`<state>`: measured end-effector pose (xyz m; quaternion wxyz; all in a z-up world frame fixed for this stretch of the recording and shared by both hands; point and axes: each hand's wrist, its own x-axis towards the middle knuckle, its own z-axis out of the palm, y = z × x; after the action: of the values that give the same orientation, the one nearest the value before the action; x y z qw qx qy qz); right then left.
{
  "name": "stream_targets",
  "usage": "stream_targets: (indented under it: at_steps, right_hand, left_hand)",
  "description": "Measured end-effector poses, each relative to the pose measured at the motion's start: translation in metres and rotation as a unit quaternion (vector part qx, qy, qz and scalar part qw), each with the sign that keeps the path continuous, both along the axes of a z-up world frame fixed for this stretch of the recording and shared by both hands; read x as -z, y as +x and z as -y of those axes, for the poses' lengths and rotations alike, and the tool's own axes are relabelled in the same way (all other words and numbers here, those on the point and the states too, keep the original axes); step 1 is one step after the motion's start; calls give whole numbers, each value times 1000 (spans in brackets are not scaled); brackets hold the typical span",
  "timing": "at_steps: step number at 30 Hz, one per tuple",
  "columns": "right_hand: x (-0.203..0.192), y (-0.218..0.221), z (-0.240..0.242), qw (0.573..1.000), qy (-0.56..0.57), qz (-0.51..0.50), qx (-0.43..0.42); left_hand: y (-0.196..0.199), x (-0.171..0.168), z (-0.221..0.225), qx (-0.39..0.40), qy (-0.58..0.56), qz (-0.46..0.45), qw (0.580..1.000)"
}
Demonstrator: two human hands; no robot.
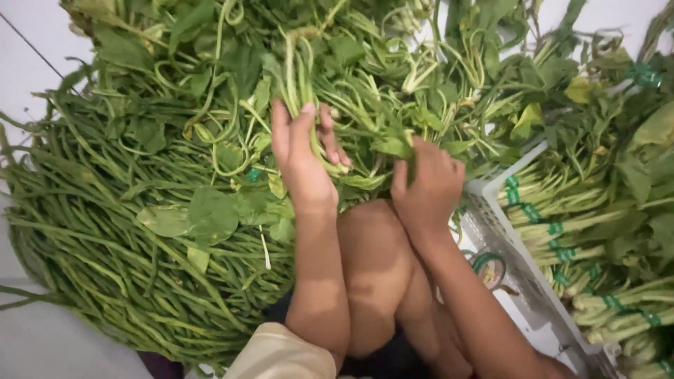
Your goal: The person is bunching leafy green vegetables, wrapping them with a green adhesive label, and organizing them into plastic crates.
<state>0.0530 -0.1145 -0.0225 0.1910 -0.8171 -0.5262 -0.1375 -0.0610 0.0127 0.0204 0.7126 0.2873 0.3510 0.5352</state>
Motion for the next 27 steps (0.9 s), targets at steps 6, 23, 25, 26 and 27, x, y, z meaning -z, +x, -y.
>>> stream_targets:
  at_steps: [6, 23, 25, 26, 27]
  right_hand:
    - [-26, -7, 2, 992, 78, -99, -6]
    - [-93, -96, -48, 815, -16, -517, -262]
    - [-67, -85, -50, 861, 7, -455, -228]
    - [-50, -73, -52, 916, 25, -359, -175]
    - [-33, -60, -54, 958, 43, -258, -120]
  left_hand:
    - [-18, 3, -8, -25, 20, 29, 999]
    - [-76, -75, 47, -23, 54, 107, 993]
    - [-68, -57, 35, -21, 44, 108, 993]
    - [-62, -49, 26, -39, 56, 91, 993]
    - [-55, -40, 16, -57, 68, 74, 993]
